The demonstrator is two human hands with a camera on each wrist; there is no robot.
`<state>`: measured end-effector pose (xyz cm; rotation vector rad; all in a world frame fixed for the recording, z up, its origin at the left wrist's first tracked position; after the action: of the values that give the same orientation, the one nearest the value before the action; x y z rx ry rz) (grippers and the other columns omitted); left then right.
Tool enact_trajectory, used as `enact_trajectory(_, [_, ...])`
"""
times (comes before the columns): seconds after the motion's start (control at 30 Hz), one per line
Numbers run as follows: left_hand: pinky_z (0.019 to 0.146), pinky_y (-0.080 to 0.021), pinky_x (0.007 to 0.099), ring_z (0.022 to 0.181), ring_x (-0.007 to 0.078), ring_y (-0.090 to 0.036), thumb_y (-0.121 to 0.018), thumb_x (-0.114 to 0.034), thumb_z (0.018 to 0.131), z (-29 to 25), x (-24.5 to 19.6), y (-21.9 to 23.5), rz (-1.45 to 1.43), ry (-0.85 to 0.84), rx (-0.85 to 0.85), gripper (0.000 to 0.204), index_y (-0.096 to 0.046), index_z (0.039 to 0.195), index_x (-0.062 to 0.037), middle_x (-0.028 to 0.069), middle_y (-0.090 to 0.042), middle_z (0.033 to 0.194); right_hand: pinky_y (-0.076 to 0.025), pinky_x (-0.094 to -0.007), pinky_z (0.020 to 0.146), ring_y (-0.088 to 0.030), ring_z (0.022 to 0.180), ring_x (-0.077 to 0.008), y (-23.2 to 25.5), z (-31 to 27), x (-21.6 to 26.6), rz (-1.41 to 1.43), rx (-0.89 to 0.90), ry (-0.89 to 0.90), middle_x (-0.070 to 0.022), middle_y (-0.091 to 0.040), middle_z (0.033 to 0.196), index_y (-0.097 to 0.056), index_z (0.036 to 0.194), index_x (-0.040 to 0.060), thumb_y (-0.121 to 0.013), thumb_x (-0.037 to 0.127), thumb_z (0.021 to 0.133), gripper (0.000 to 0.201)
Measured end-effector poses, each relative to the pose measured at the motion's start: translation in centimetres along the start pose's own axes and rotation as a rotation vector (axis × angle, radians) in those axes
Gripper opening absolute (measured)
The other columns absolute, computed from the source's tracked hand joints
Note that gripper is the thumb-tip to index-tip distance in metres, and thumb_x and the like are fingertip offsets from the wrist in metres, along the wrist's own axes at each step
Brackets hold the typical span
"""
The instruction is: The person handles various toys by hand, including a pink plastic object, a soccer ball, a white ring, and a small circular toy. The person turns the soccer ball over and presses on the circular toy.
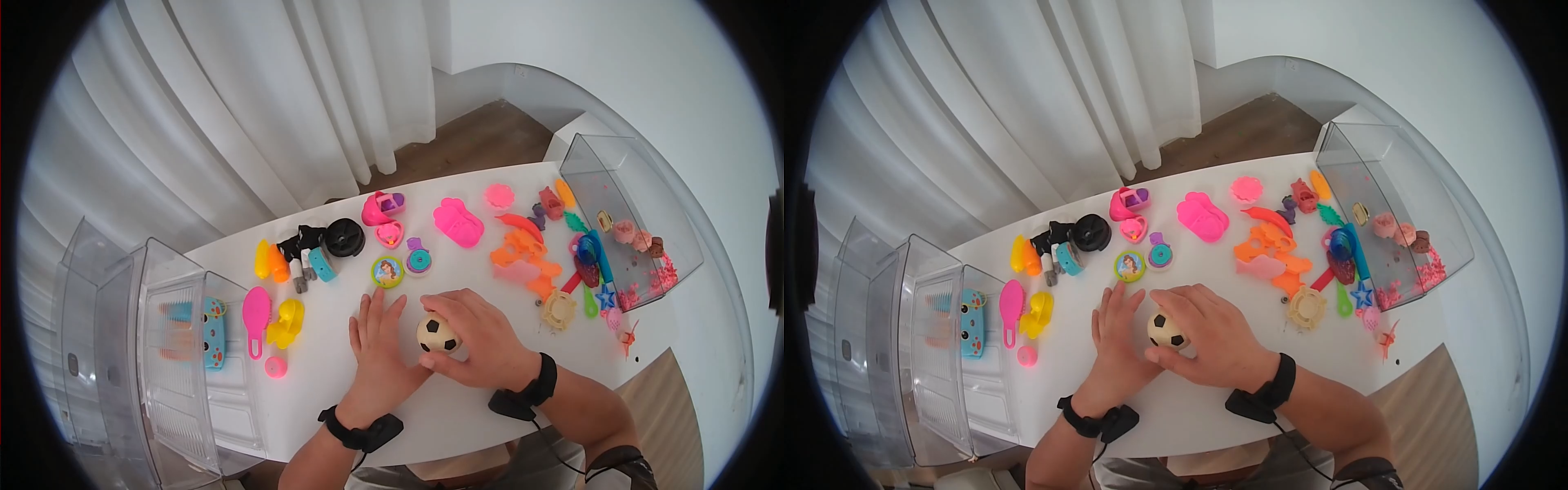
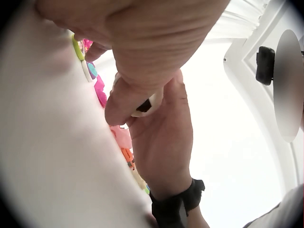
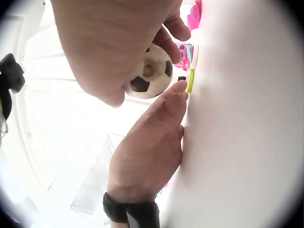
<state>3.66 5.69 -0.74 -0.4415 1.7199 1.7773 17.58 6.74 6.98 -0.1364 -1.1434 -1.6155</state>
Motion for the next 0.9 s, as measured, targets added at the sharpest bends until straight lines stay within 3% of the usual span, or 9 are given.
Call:
enact_trajectory(0.1, [0.126,-0.004,0.0682,0.163,0.0508,-0.005,-0.090,-0.035,0.077,-0.1,0.3,-0.5,0.001,-0.003,0.017,0.107,-0.035,0.164,-0.0080,0.0297,-0.014,0.174,-0.056,-0.0449,0.087,-0.066,0.103,-0.0365,-0.5,0.1,0.5,-0.053,0.019,0.018,-0.0169,-0.067,0.116,-0.060,0.132,0.0004,-0.083,0.028,0.086,0.059])
enact_trajectory(0.23, [0.126,-0.003,0.0693,0.162,0.0533,-0.003,-0.087,-0.037,0.081,-0.1,-0.5,-0.5,0.065,-0.035,0.052,0.099,-0.039,0.165,-0.0129,0.0343,-0.012,0.173,-0.056,-0.0451,0.088,-0.067,0.105,-0.0373,-1.8,-1.0,-1.4,-0.066,0.116,-0.016,-0.0177,-0.068,0.119,-0.059,0.135,0.0004,-0.082,0.027,0.086,0.060])
enact_trajectory(0.3, [0.124,-0.002,0.0720,0.160,0.0588,0.001,-0.083,-0.039,0.086,-0.2,-1.7,-0.5,0.080,-0.037,0.158,0.083,-0.050,0.159,-0.0188,0.0386,-0.010,0.171,-0.056,-0.0448,0.087,-0.067,0.104,-0.0371,0.4,-0.5,-1.7,-0.087,-0.035,-0.081,-0.0176,-0.067,0.119,-0.059,0.135,0.0010,-0.082,0.025,0.085,0.060])
enact_trajectory(0.43, [0.125,0.002,0.0702,0.159,0.0606,0.009,-0.082,-0.042,0.088,-1.3,-3.0,-1.5,0.097,-0.118,0.289,0.070,-0.060,0.152,-0.0209,0.0398,-0.007,0.172,-0.054,-0.0458,0.089,-0.066,0.106,-0.0369,2.3,-0.2,-1.9,-0.067,-0.168,-0.085,-0.0173,-0.067,0.120,-0.061,0.133,0.0022,-0.082,0.024,0.084,0.058])
enact_trajectory(0.53, [0.121,0.005,0.0758,0.158,0.0634,0.011,-0.076,-0.046,0.092,-1.9,-3.8,-2.3,0.123,-0.169,0.332,0.065,-0.061,0.151,-0.0228,0.0377,-0.007,0.173,-0.053,-0.0473,0.091,-0.065,0.108,-0.0363,1.5,0.0,-2.0,-0.090,-0.091,-0.091,-0.0167,-0.067,0.121,-0.061,0.134,0.0032,-0.082,0.023,0.083,0.058])
enact_trajectory(0.6, [0.118,0.008,0.0802,0.157,0.0640,0.011,-0.071,-0.050,0.096,-2.3,-4.0,-2.9,0.180,-0.202,0.379,0.061,-0.062,0.150,-0.0255,0.0306,-0.010,0.175,-0.050,-0.0469,0.099,-0.063,0.115,-0.0377,-0.7,-0.4,-2.6,-0.160,0.094,-0.102,-0.0178,-0.067,0.124,-0.060,0.138,0.0037,-0.083,0.025,0.085,0.061])
enact_trajectory(0.73, [0.115,0.009,0.0828,0.157,0.0639,0.010,-0.069,-0.051,0.098,-2.4,-3.7,-2.9,0.172,-0.176,0.436,0.056,-0.065,0.148,-0.0249,0.0205,-0.018,0.177,-0.050,-0.0467,0.099,-0.063,0.114,-0.0374,-0.8,-0.4,-3.0,-0.154,0.076,-0.143,-0.0172,-0.065,0.126,-0.060,0.139,0.0052,-0.083,0.025,0.084,0.062])
enact_trajectory(0.8, [0.116,0.008,0.0833,0.158,0.0628,0.009,-0.068,-0.049,0.099,-3.2,-4.6,-3.7,0.128,-0.280,0.544,0.050,-0.068,0.144,-0.0278,0.0154,-0.029,0.174,-0.050,-0.0456,0.094,-0.064,0.110,-0.0349,0.8,0.0,-2.1,-0.100,-0.061,-0.099,-0.0143,-0.066,0.122,-0.061,0.137,0.0069,-0.082,0.029,0.083,0.061])
enact_trajectory(0.9, [0.116,0.009,0.0831,0.158,0.0621,0.009,-0.066,-0.047,0.101,-3.6,-5.6,-3.8,0.071,-0.340,0.491,0.045,-0.070,0.142,-0.0312,0.0129,-0.035,0.171,-0.049,-0.0484,0.097,-0.063,0.113,-0.0366,0.2,0.2,-1.5,-0.103,0.003,-0.073,-0.0165,-0.065,0.126,-0.061,0.138,0.0070,-0.081,0.026,0.085,0.060])
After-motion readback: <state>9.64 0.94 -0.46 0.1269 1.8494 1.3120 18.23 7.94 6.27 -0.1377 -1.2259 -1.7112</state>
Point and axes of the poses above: each hand's wrist, its own z-axis towards the middle knuckle, its own y-axis out of the back of the hand, x = y × z, the point moved 10 cm from there along z, towards the middle knuckle
